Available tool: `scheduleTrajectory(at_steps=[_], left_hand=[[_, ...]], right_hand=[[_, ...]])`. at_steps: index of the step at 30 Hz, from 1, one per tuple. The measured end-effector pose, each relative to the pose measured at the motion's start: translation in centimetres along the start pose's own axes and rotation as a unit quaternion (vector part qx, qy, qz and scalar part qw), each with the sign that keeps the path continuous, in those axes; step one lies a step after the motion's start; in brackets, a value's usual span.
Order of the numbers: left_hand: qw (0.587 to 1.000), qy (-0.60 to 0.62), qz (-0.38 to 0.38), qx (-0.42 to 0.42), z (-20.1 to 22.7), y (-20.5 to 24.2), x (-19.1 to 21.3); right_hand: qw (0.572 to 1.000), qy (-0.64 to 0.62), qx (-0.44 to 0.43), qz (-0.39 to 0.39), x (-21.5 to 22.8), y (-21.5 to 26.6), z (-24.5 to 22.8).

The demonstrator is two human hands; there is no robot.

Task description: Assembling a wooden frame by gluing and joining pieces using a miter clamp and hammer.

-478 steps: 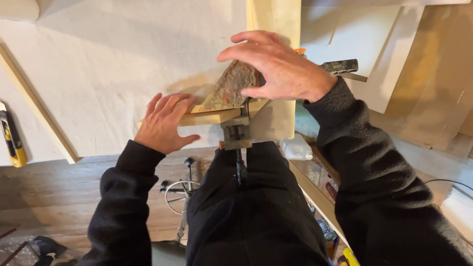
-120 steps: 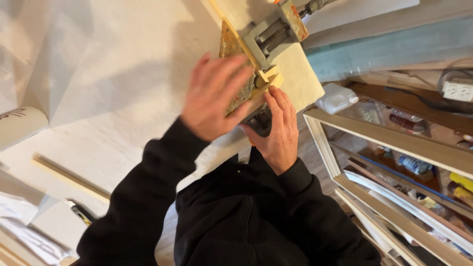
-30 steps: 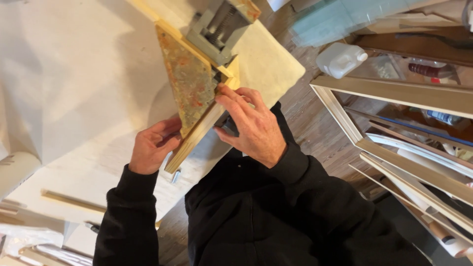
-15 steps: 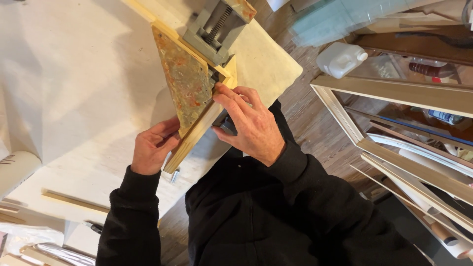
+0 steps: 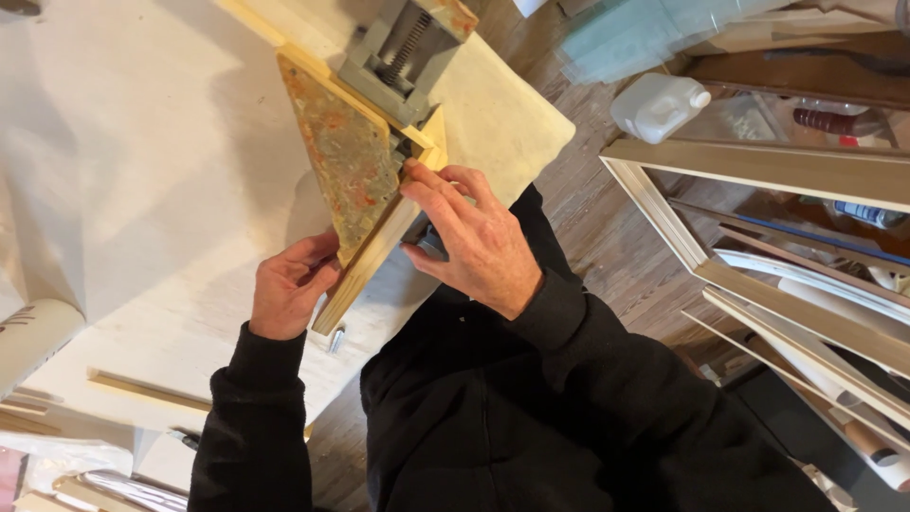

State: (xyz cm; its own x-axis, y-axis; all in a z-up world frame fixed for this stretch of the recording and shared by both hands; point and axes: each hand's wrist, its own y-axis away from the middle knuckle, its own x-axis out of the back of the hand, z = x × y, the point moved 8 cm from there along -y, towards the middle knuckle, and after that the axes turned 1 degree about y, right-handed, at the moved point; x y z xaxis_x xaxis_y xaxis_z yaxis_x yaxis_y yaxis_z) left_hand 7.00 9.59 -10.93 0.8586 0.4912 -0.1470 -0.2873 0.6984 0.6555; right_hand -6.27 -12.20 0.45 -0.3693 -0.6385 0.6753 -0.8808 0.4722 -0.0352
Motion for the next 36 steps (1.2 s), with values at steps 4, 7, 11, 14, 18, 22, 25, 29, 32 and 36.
scheduleTrajectory(at_steps=[4, 7, 11, 14, 18, 22, 25, 29, 32, 36], left_hand=[[1.0, 0.003, 0.013, -0.008, 0.0, 0.0, 0.0], [1.0, 0.016, 0.02, -0.002, 0.1, 0.2, -0.2], [0.999, -0.017, 0.024, -0.019, 2.0, 0.2, -1.1], [1.0, -0.006, 0.013, 0.004, 2.3, 0.3, -0.9], [0.935, -0.283, 0.148, -0.152, 12.6, 0.6, -3.5], [0.671, -0.63, 0.013, -0.391, 18.5, -1.2, -11.4], [0.613, -0.675, -0.066, -0.406, 18.3, -3.9, -12.7], [0.59, -0.687, -0.138, -0.402, 18.6, -4.4, -13.4], [0.58, -0.696, -0.148, -0.395, 18.9, -4.7, -13.6], [0.568, -0.711, -0.148, -0.387, 18.9, -4.6, -13.8]], right_hand=[[1.0, -0.001, 0.0, -0.001, 0.1, 0.0, 0.1], [1.0, -0.001, 0.0, -0.002, 0.0, 0.1, 0.0], [1.0, 0.001, 0.004, -0.001, 0.1, 0.1, 0.2], [1.0, -0.003, 0.005, -0.005, 0.2, -0.1, 0.2], [1.0, -0.009, 0.008, -0.017, 0.5, -0.1, 0.4], [1.0, -0.022, 0.014, -0.008, -0.3, 0.2, 0.3], [1.0, -0.01, 0.006, 0.004, -0.3, 0.1, 0.8], [1.0, -0.012, 0.01, 0.005, -0.1, 0.5, 0.8], [1.0, -0.016, 0.021, 0.008, -0.3, 0.5, 1.2], [1.0, -0.02, 0.021, 0.006, -0.1, 0.6, 1.0]])
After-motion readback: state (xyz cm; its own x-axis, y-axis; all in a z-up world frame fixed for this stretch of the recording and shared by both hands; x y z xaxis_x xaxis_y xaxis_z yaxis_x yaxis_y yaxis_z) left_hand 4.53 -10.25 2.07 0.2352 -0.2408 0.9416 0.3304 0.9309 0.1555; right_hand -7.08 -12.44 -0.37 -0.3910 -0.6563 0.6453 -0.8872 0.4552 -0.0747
